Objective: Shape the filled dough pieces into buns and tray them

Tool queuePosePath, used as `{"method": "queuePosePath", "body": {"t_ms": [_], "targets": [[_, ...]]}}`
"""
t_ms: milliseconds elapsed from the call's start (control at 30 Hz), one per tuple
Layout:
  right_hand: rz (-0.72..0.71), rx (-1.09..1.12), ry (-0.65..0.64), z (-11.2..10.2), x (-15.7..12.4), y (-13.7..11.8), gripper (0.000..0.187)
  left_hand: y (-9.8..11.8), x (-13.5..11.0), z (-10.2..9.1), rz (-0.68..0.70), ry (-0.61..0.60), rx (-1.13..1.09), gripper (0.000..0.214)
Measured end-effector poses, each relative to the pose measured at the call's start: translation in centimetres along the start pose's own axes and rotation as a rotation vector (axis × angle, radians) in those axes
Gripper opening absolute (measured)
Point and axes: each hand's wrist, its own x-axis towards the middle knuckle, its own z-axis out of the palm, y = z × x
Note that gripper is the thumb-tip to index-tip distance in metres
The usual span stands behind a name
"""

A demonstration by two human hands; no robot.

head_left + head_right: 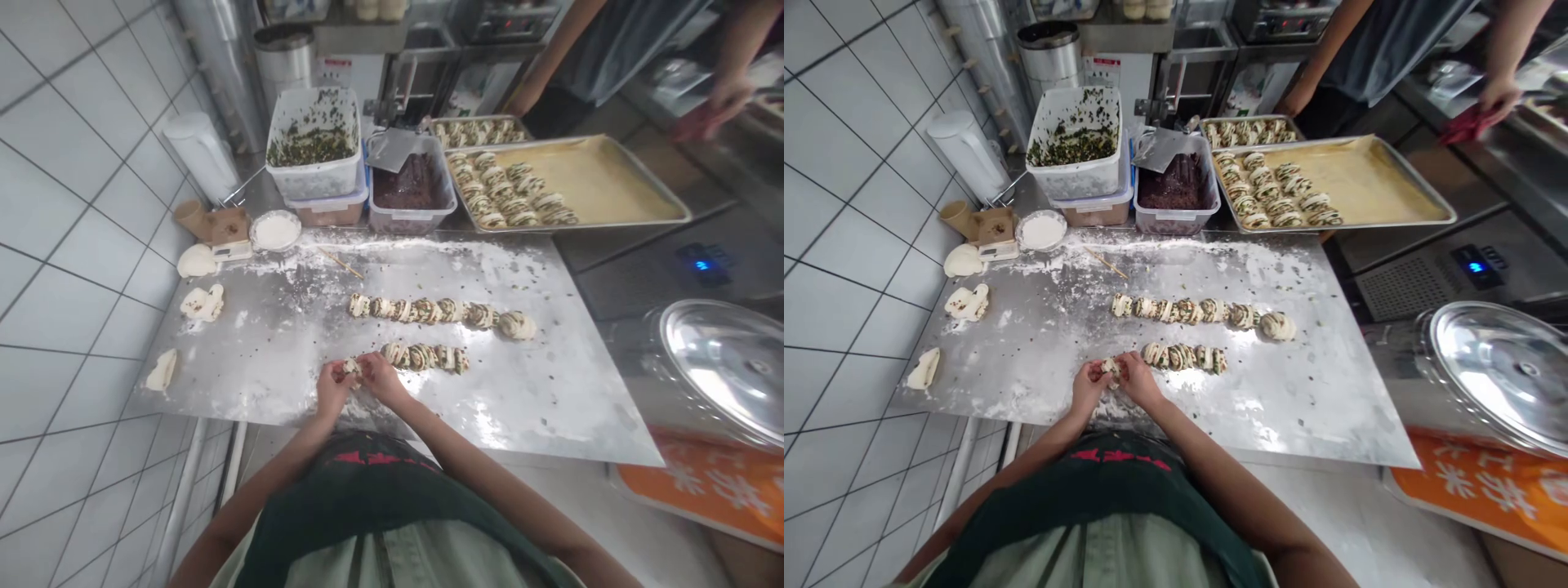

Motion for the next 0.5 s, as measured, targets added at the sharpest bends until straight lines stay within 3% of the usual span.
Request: {"method": "queuePosePath", "body": {"t_ms": [267, 500], "targets": [[-0.044, -0.235, -0.126, -0.3, 0.7, -2.2, 0.016, -1.2, 0.9, -0.1, -0.073, 0.045, -0.137, 0.024], [-0.137, -0.322, -0.192, 0.4, 0.1, -2.6, 0.021, -1.1, 0.6, -0.7, -0.042, 0.032, -0.056, 0.02]]}}
